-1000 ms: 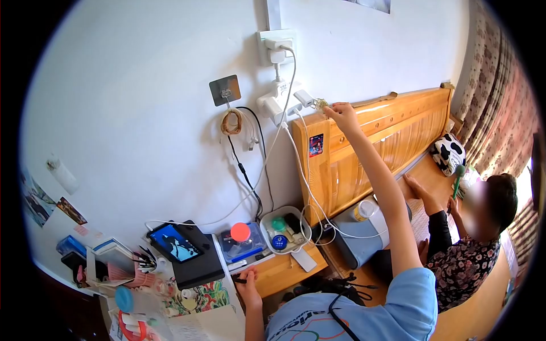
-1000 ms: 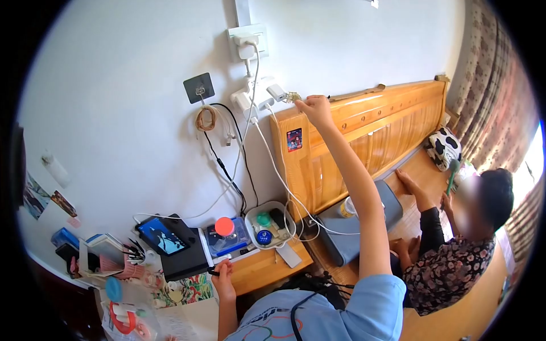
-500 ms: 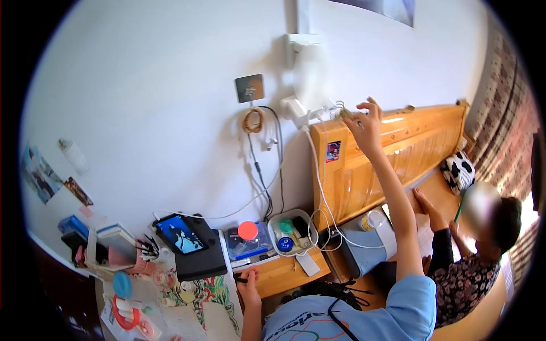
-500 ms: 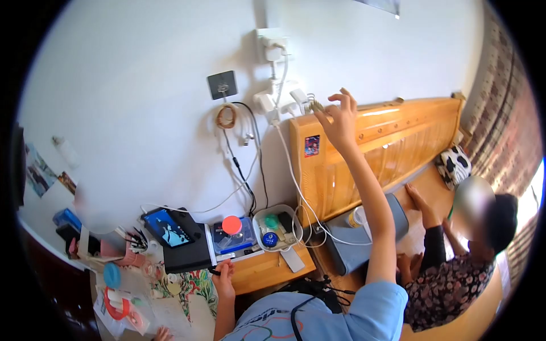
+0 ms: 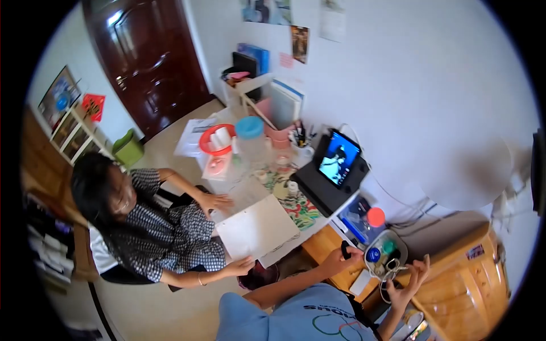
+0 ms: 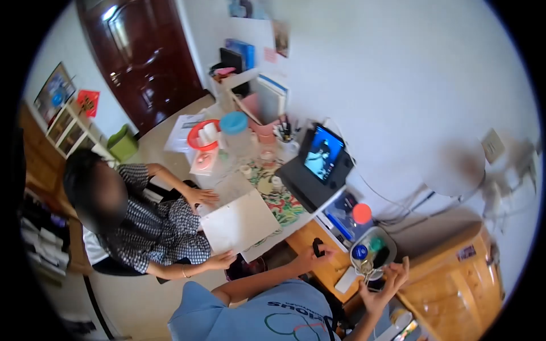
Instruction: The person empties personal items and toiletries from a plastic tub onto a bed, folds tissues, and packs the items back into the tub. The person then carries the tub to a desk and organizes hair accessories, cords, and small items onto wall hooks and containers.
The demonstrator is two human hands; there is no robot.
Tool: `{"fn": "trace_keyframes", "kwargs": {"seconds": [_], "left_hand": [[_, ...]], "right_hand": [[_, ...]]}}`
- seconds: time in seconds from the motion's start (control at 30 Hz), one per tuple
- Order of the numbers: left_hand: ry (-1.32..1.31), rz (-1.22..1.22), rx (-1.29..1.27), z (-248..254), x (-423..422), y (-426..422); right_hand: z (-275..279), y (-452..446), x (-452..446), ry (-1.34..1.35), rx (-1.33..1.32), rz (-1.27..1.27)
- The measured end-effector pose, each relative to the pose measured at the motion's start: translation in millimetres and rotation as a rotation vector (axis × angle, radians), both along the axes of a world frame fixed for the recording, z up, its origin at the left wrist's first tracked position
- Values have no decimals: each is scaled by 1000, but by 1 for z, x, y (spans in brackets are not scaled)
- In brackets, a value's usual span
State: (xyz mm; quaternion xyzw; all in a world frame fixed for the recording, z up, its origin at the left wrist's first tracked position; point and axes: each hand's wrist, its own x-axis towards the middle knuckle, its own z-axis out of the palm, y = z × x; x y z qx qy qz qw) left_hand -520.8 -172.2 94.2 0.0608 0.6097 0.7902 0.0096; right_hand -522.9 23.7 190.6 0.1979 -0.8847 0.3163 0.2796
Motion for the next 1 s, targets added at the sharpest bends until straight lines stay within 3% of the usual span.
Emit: {"fn": "trace_keyframes", "kwargs": {"seconds": [0.1,0.13,0.2,0.27,0.4,0.53,0.67,0.73,0.8,0.87,0.97,1.0], "left_hand": [[-21,173,120,0,9,-9],[-13,132,109,2,11,-11],[-183,259,170,11,21,-19],[-203,279,-2,-5,25,-27],[-253,291,108,-12,20,-27],[-269,104,-58,-12,2,-17],[-338,-109,41,-22,-16,-4],[-348,-183,-41,-32,-23,1],[-229,-292,-40,-30,-28,12],[-284,-369,-87,4,-26,29],[-199,-568,-278,-10,-32,32],[-4,-616,-390,-11,-32,36]], "right_hand": [[0,-16,-5,-56,-72,104],[-2,-17,-9,-54,-109,132],[-4,-15,-18,-13,-91,185],[9,-16,-20,12,-63,218],[19,-15,-10,-6,-135,199],[-1,-9,13,63,-181,107],[6,1,54,24,-213,-122],[3,8,73,9,-227,-268],[-2,14,85,1,-257,-365],[-2,17,94,17,-224,-445],[-6,21,102,-54,-261,-532],[-6,22,101,-75,-290,-552]]}}
